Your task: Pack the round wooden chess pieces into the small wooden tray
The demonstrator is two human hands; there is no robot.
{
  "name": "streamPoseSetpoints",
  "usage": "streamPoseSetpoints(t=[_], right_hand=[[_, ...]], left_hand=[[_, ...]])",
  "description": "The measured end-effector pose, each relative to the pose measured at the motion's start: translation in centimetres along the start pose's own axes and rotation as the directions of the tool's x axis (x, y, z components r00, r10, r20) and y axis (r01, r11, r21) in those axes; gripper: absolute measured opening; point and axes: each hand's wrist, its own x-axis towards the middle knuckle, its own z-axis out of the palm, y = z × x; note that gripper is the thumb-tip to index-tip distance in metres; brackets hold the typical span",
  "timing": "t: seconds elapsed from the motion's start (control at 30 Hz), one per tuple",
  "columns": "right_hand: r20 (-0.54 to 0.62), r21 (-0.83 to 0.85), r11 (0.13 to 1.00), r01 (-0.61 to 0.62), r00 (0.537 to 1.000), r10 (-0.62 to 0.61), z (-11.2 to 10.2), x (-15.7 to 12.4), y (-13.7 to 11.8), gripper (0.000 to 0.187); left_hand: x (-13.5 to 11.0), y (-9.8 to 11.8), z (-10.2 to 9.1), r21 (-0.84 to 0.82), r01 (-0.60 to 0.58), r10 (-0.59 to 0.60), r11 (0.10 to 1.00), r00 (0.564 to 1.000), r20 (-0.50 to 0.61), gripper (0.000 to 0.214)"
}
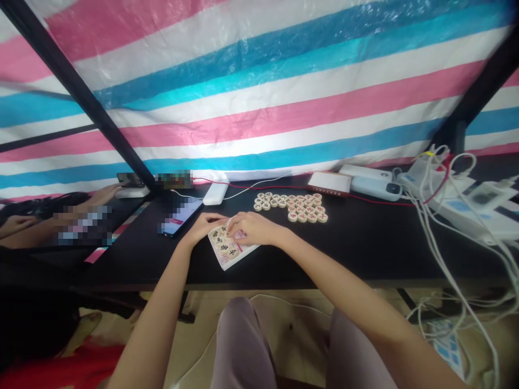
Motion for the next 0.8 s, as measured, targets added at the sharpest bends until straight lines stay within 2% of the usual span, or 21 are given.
streamPoseSetpoints(t=[0.2,0.37,0.53,0.67,0.8], right_hand=[[0.030,-0.007,0.999,-0.047,0.998,0.047,0.0,0.1,0.0,0.004],[0.100,0.074,0.985,-0.153,0.984,0.145,-0.1,0.0,0.1,0.009],[0.006,0.149,0.962,-0.230,0.973,0.232,-2.3,-0.7,1.3,0.011],[-0.043,0.143,0.907,-0.397,0.913,0.407,-5.3,-2.5,3.7,0.018],[-0.063,-0.106,0.801,-0.589,0.808,0.586,-6.3,-4.0,5.3,0.014]], left_hand=[[-0.1,0.2,0.0,-0.024,0.003,-0.004,1.000,1.000,-0.001,0.041],[-0.1,0.4,0.0,-0.033,0.001,0.000,0.999,1.000,0.020,0.038],[-0.1,0.2,-0.1,-0.023,0.006,-0.006,1.000,1.000,0.009,0.040],[-0.1,0.0,-0.2,-0.021,0.025,-0.025,0.999,1.000,0.016,0.040],[0.0,-0.2,-0.2,-0.032,0.025,-0.025,0.999,1.000,0.017,0.040]])
